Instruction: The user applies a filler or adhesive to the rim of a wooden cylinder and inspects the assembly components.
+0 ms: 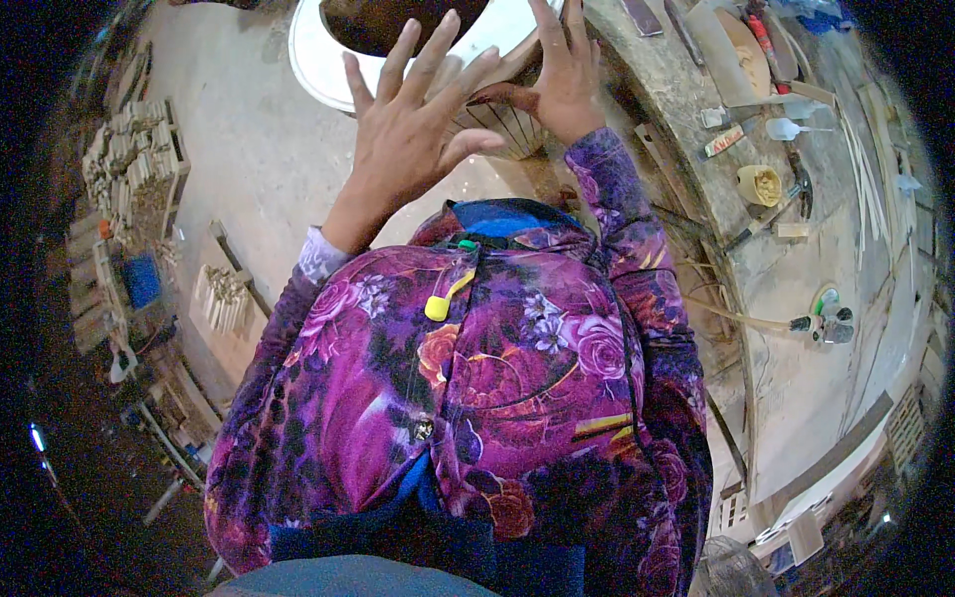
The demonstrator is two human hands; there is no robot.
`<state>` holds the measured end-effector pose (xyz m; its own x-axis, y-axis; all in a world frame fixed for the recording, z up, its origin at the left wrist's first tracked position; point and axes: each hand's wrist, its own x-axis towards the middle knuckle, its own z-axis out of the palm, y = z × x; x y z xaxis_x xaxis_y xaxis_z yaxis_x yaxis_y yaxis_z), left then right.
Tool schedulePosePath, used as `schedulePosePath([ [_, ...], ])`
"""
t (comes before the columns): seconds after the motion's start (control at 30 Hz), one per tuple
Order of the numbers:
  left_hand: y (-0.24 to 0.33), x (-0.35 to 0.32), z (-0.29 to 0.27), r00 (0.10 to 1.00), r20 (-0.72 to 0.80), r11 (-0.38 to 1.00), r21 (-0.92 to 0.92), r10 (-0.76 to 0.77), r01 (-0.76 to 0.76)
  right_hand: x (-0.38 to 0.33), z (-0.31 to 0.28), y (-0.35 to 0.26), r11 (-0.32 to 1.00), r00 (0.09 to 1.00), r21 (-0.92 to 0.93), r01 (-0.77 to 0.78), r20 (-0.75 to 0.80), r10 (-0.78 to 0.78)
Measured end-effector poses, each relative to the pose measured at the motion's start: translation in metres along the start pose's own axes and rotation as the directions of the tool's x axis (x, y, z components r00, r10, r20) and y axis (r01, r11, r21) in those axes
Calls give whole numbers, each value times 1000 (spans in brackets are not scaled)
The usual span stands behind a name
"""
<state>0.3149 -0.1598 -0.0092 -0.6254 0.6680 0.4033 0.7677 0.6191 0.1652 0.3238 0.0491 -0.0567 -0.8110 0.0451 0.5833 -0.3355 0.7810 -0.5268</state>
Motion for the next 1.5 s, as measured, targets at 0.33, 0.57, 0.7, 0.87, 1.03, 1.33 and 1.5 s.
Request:
schedulePosePath([
  [0.33, -3, 2, 6, 998, 59, 997, 76, 27, -32, -2, -6, -1, 998, 998, -11, -59, 29, 59],
  [0.57, -19, -14, -23, 991, 136, 998, 69, 5, -14, -5, -1, 0, 997, 998, -48, -57, 9, 58],
  [0.7, -15, 11, -28, 992, 127, 1000, 23, -6, 3, 0, -8, -5, 998, 998, -37, -49, 48, 50],
  [0.87, -10, 22, -14, 982, 164, 995, -49, 98, -91, 1, -7, -3, 995, 996, 56, -81, 48, 78],
  [1.03, -37, -11, -31, 974, 223, 995, 86, 30, -51, 1, -9, -2, 998, 996, 20, -57, 76, 55],
  [1.33, -18, -20, -13, 981, 196, 998, 63, -13, 0, -1, -8, 1, 996, 994, -46, -71, 81, 74],
  [1.5, -23, -9, -17, 991, 135, 1000, -27, -4, 8, -4, -10, 4, 997, 995, -32, -73, 70, 75],
])
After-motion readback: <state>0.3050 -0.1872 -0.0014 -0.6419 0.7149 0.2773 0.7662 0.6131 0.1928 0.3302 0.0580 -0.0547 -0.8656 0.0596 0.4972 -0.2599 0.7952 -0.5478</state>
